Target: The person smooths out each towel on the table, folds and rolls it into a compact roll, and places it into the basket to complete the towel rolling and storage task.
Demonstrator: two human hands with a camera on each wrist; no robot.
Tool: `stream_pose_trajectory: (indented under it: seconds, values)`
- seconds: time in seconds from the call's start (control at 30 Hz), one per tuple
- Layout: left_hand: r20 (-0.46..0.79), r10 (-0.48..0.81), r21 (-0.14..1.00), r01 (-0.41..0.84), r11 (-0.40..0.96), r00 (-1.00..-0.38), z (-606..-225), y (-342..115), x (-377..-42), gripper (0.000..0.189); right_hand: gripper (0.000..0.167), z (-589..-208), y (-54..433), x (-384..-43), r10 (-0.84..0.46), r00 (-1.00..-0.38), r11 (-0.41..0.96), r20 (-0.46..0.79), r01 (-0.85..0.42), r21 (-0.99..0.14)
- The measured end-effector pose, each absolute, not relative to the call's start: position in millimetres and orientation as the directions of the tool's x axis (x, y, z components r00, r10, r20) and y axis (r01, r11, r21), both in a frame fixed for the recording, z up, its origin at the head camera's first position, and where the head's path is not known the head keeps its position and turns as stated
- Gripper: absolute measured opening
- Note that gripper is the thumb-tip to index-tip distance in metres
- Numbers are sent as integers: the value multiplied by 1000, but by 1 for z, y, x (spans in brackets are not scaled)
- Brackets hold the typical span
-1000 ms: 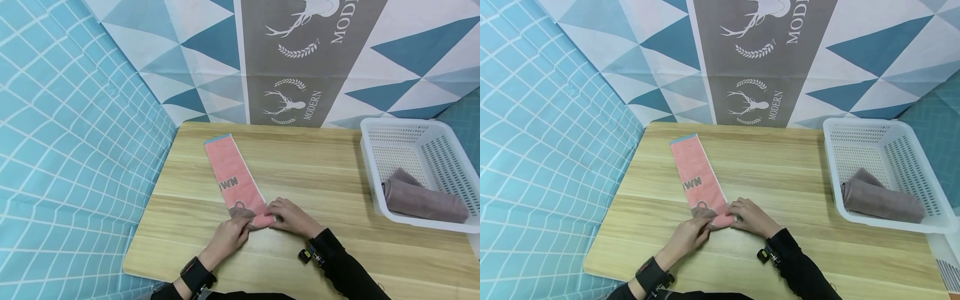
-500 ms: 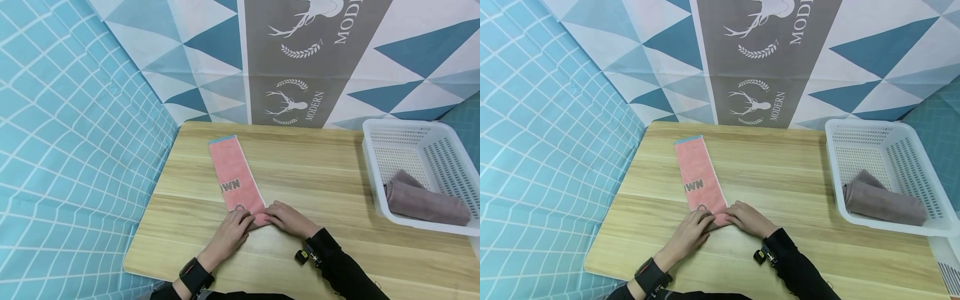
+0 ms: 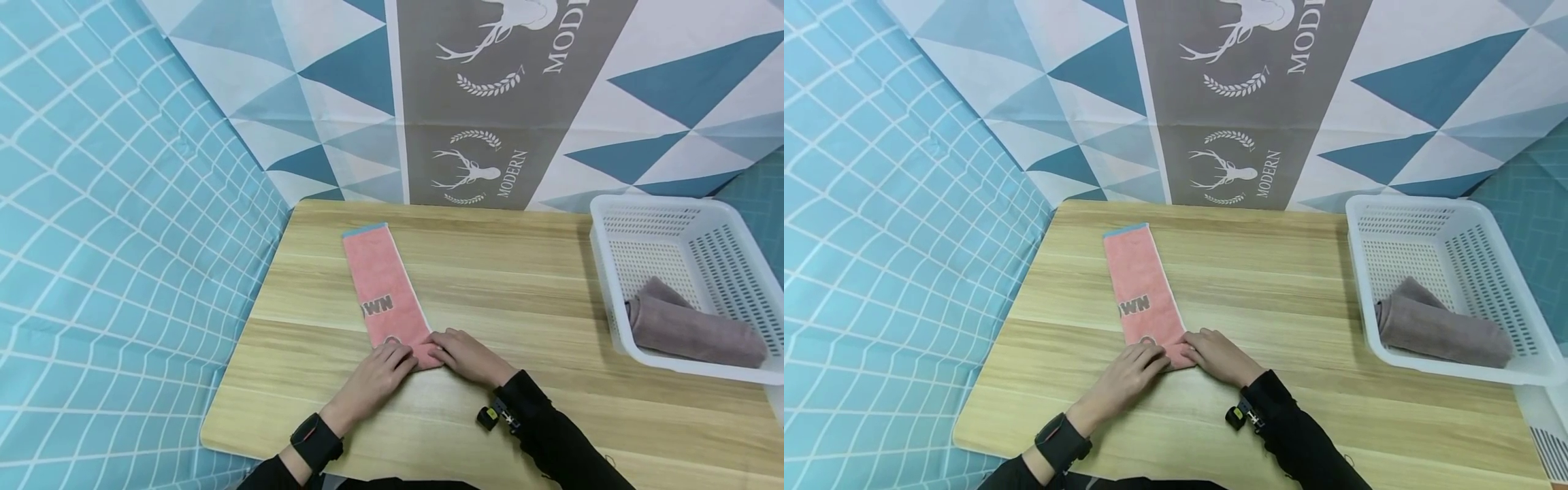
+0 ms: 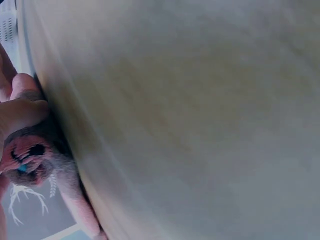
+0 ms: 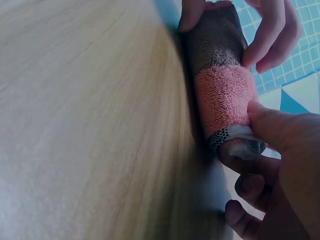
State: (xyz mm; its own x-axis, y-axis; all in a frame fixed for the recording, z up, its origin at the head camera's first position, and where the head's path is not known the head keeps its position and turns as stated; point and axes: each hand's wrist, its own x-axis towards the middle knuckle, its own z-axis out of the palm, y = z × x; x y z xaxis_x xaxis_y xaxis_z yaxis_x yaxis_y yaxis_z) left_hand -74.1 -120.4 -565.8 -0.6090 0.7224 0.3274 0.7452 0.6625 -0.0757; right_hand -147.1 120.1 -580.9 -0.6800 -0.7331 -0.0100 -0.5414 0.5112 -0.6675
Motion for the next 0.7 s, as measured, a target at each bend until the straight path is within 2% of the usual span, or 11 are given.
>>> stream_pose_trajectory:
  seconds: [0.13,0.27,0.37,0.43,0.57,0.7]
  values:
    - [331,705,-51,734,677,-627,-570,-122,-75,36,22,-582,118,-145,-693,-721,530,18,-526,-665]
    - [331,691,-27,725,688,-643,-574,-123,-74,37,20,-585,115,-142,-656,-736,519,169,-602,-607]
    - [334,677,-5,718,697,-655,-575,-124,-73,37,18,-587,113,-139,-663,-692,474,287,-684,-554]
    - [333,655,32,702,711,-678,-575,-124,-72,35,22,-587,113,-137,-687,-651,436,324,-726,-532]
    - [324,573,166,641,749,-753,-575,-126,-74,37,31,-588,113,-136,-734,-602,402,315,-758,-513]
    - [345,507,266,601,754,-790,-573,-128,-77,37,26,-589,113,-141,-746,-591,399,307,-766,-505]
